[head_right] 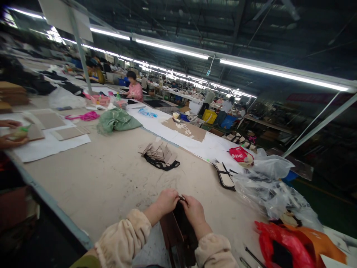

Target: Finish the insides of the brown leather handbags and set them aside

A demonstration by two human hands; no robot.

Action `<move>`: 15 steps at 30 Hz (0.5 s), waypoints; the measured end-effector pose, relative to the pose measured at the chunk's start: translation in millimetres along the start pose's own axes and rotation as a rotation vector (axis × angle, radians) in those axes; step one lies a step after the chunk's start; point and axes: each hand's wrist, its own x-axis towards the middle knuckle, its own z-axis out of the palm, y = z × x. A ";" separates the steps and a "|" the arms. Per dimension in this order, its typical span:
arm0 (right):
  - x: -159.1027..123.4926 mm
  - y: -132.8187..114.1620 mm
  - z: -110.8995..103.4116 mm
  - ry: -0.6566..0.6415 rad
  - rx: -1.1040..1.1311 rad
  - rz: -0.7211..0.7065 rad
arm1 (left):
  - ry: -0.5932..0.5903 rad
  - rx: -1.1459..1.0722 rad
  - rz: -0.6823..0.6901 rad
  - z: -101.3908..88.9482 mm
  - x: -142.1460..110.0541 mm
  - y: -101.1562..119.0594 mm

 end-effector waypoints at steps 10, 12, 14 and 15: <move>1.2 1.0 0.6 0.047 -0.164 -0.039 | 0.190 -0.294 -0.132 15.8 -13.4 -11.5; 1.9 1.0 1.7 0.060 -0.190 -0.032 | 0.144 -0.334 -0.284 21.4 -19.3 -10.8; 2.8 -0.2 3.0 0.069 -0.213 -0.024 | 0.044 -0.364 -0.379 24.8 -23.0 -10.4; 3.3 -1.0 3.4 0.072 -0.224 -0.020 | 0.005 -0.370 -0.394 24.9 -23.6 -11.1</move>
